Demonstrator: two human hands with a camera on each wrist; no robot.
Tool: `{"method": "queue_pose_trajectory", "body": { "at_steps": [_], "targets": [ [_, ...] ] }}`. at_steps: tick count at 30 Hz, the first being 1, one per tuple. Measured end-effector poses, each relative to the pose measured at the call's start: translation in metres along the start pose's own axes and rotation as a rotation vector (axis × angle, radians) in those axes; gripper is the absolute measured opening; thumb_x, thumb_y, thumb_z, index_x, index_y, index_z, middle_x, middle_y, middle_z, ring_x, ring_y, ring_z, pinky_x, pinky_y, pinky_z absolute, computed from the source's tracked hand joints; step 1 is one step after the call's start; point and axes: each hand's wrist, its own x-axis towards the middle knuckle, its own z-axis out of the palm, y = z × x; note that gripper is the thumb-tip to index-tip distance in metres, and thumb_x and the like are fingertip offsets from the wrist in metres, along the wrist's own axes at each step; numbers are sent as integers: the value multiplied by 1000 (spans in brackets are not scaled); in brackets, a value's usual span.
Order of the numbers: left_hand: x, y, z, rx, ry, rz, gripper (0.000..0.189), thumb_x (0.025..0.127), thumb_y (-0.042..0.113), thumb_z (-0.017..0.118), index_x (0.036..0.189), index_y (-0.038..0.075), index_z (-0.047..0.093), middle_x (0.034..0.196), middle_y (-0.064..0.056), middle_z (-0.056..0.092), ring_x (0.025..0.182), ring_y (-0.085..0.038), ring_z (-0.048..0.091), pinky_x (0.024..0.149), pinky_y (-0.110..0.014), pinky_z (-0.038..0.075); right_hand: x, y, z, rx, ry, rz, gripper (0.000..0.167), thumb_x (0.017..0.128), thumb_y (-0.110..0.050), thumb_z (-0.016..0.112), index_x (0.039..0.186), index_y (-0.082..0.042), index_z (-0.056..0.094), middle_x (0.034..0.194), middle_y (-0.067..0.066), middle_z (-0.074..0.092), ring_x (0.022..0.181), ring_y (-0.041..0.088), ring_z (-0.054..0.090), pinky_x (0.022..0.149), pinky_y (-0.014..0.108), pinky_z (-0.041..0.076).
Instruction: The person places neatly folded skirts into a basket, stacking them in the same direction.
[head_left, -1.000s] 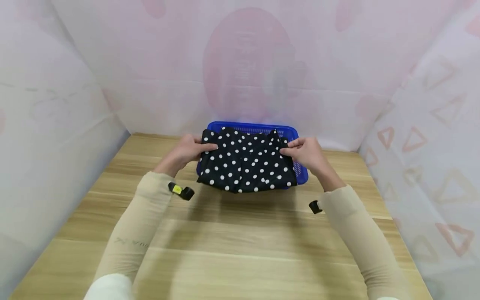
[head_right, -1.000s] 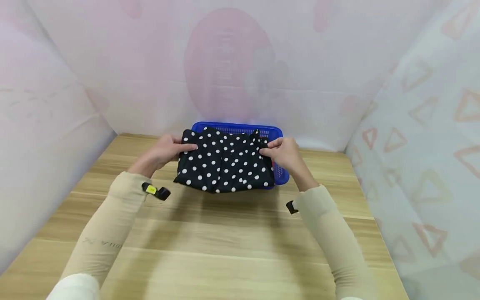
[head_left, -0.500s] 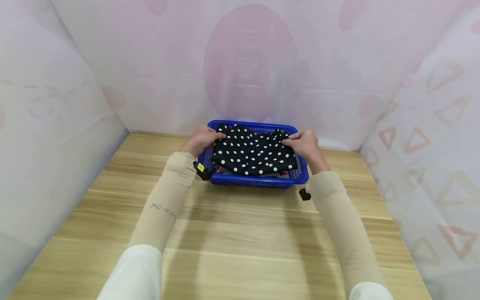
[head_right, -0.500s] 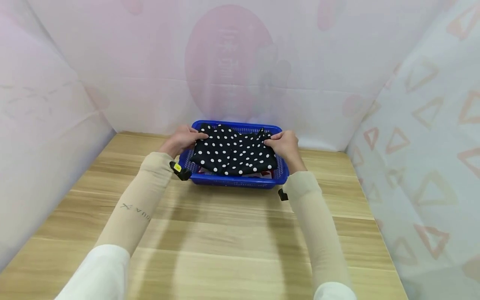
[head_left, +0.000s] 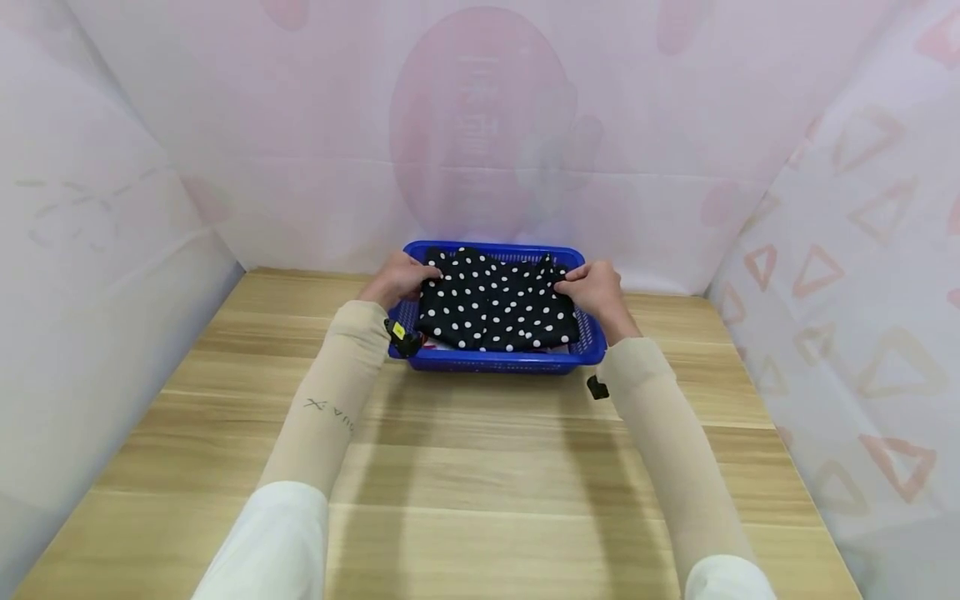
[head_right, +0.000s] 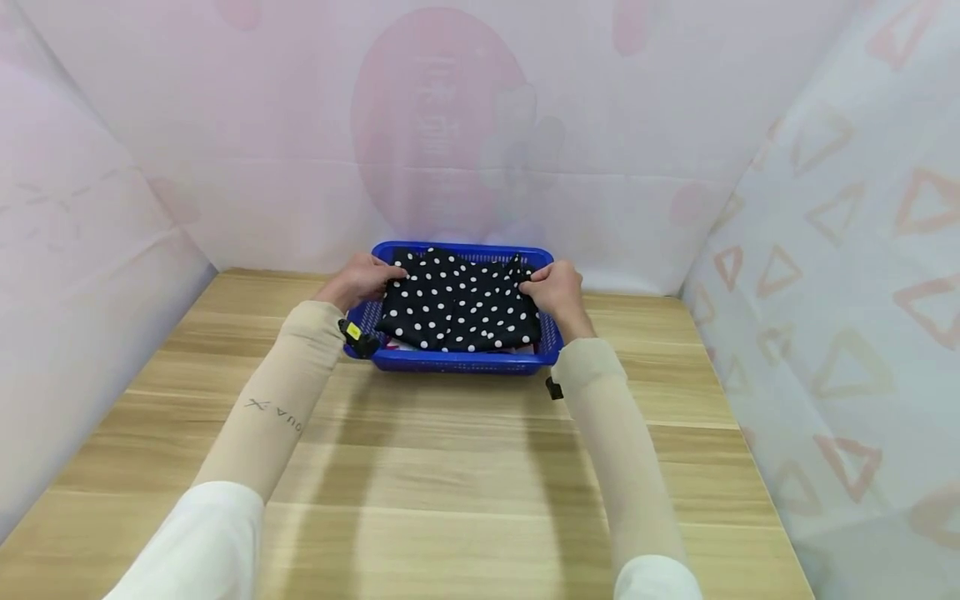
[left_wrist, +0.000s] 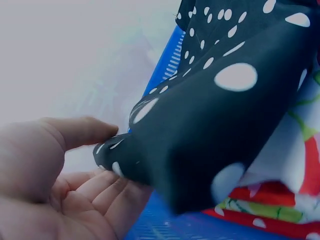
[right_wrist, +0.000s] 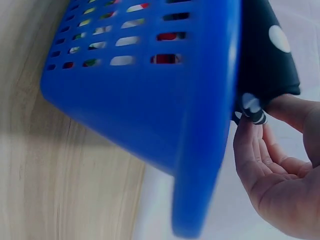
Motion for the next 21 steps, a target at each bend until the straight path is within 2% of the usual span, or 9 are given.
{"method": "queue_pose_trajectory", "body": {
  "at_steps": [2, 4, 6, 8, 11, 13, 16, 19, 21],
  "targets": [
    [-3, 1, -4, 20, -36, -4, 35, 105, 23, 63, 117, -9, 71, 107, -16, 77, 86, -18, 75, 85, -32, 66, -2, 1, -1, -23, 5, -24, 30, 96, -20, 78, 117, 1, 77, 130, 20, 71, 124, 35, 65, 110, 51, 54],
    [-8, 2, -9, 47, -77, -6, 46, 108, 27, 58, 133, -12, 62, 128, -26, 70, 104, -26, 75, 97, -37, 63, -4, 3, -3, -50, 3, -51, 30, 96, -19, 77, 118, 2, 76, 126, 21, 74, 121, 36, 68, 108, 50, 56],
    [-15, 4, -17, 83, -114, -1, 53, 111, 29, 52, 144, -13, 53, 142, -32, 61, 120, -34, 71, 105, -41, 60, -5, 6, -6, -82, -7, -79, 31, 97, -19, 75, 119, 3, 75, 124, 22, 76, 118, 36, 71, 106, 50, 58],
    [-22, 5, -24, 116, -127, 17, 54, 112, 28, 50, 146, -14, 49, 145, -35, 58, 126, -38, 68, 106, -41, 59, -7, 10, -9, -98, -17, -100, 32, 99, -21, 72, 120, 3, 74, 122, 22, 76, 114, 35, 73, 102, 48, 60],
    [-33, 4, -33, 158, -135, 73, 51, 111, 24, 51, 143, -16, 50, 140, -36, 62, 124, -39, 70, 103, -39, 60, -12, 15, -16, -107, -25, -143, 34, 102, -23, 66, 122, 4, 72, 122, 24, 75, 110, 34, 73, 96, 46, 62],
    [-42, 1, -38, 197, -132, 134, 47, 110, 21, 52, 140, -16, 52, 136, -36, 64, 120, -38, 72, 102, -39, 61, -16, 18, -22, -109, -22, -179, 36, 103, -25, 63, 123, 4, 70, 122, 24, 74, 109, 35, 72, 94, 46, 62],
    [-56, -6, -47, 322, -122, 263, 41, 109, 19, 54, 134, -13, 56, 130, -34, 67, 116, -39, 73, 100, -44, 62, -25, 23, -33, -140, -15, -241, 40, 104, -26, 60, 128, 5, 67, 125, 24, 73, 114, 37, 71, 98, 50, 61],
    [-68, -15, -60, 474, -104, 406, 38, 107, 15, 57, 132, -13, 60, 127, -32, 69, 116, -43, 71, 100, -52, 60, -35, 29, -45, -235, 9, -297, 46, 103, -26, 59, 137, 6, 62, 134, 26, 68, 126, 42, 65, 107, 56, 55],
    [-76, -23, -69, 579, -82, 467, 38, 106, 15, 59, 132, -13, 60, 125, -32, 70, 116, -45, 70, 101, -56, 58, -42, 35, -54, -324, 23, -334, 51, 104, -27, 59, 142, 6, 58, 143, 28, 63, 134, 45, 59, 114, 60, 49]
  ]
}}
